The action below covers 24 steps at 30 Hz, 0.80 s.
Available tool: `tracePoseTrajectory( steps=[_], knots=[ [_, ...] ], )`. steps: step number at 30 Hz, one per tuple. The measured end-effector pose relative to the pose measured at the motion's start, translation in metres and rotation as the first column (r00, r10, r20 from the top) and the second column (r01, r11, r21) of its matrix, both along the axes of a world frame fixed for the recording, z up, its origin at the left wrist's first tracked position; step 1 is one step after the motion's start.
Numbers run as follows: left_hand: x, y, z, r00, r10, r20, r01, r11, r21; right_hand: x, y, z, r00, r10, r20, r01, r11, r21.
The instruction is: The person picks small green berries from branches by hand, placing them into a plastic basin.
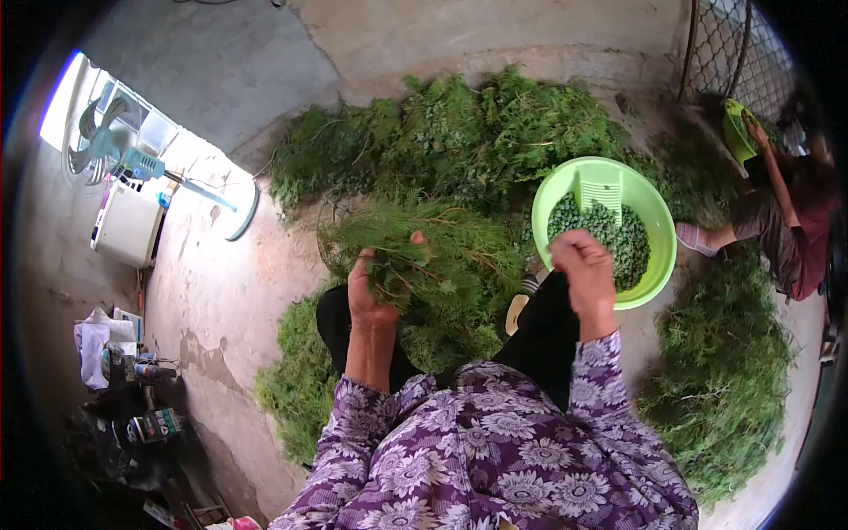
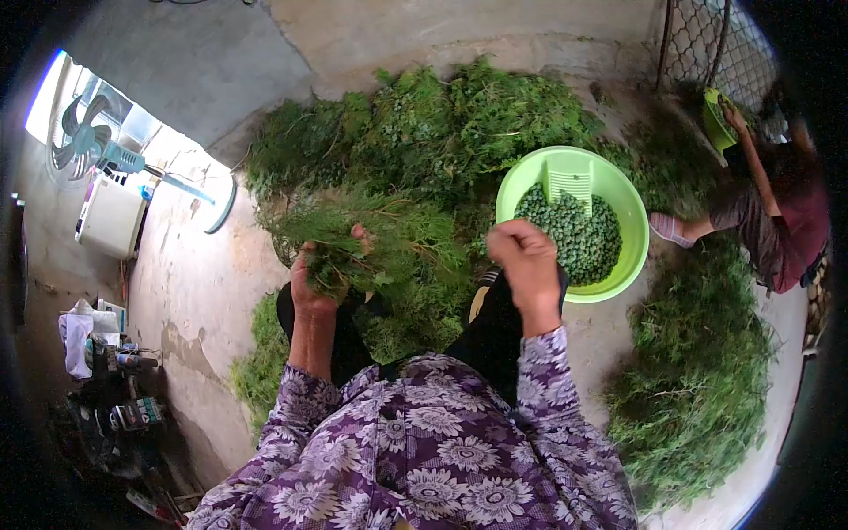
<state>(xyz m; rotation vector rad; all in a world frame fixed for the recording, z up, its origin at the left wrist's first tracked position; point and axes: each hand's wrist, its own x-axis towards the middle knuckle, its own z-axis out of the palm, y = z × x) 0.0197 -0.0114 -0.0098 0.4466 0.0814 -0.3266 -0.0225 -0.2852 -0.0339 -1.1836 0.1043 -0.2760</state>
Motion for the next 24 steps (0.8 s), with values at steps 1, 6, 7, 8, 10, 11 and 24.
tracePoseTrajectory(
  steps=[1,6,7,8,10,11,24],
  knots=[
    [-0.001,-0.002,0.003,1.0,-0.001,0.0,0.001,1.0,0.001,-0.006,0.016,0.011,0.996,0.076,-0.043,-0.077,0.997,-0.007],
    [-0.004,-0.004,0.002,0.997,0.056,-0.062,-0.051,0.995,0.08,-0.025,0.072,0.019,0.963,0.268,-0.012,-0.259,0.916,-0.308],
    [-0.005,-0.004,0.003,0.996,0.06,-0.061,-0.055,0.995,0.081,-0.024,0.076,0.021,0.964,0.264,-0.034,-0.258,0.893,-0.369],
    [-0.005,-0.005,0.003,0.996,0.047,-0.071,-0.043,0.997,0.06,-0.024,0.079,0.023,0.965,0.257,-0.055,-0.255,0.867,-0.429],
    [-0.004,-0.005,0.001,0.996,0.032,-0.078,-0.029,0.999,0.042,-0.021,0.082,0.022,0.973,0.231,0.016,-0.18,0.799,-0.573],
    [-0.003,-0.004,-0.003,0.999,-0.005,-0.04,0.007,0.999,0.049,-0.02,0.083,0.021,0.974,0.21,0.087,-0.091,0.709,-0.699],
    [-0.005,-0.006,-0.01,0.994,-0.108,0.01,0.104,0.979,0.172,-0.02,0.088,0.025,0.958,0.185,0.217,0.047,0.647,-0.761]
  ],
)
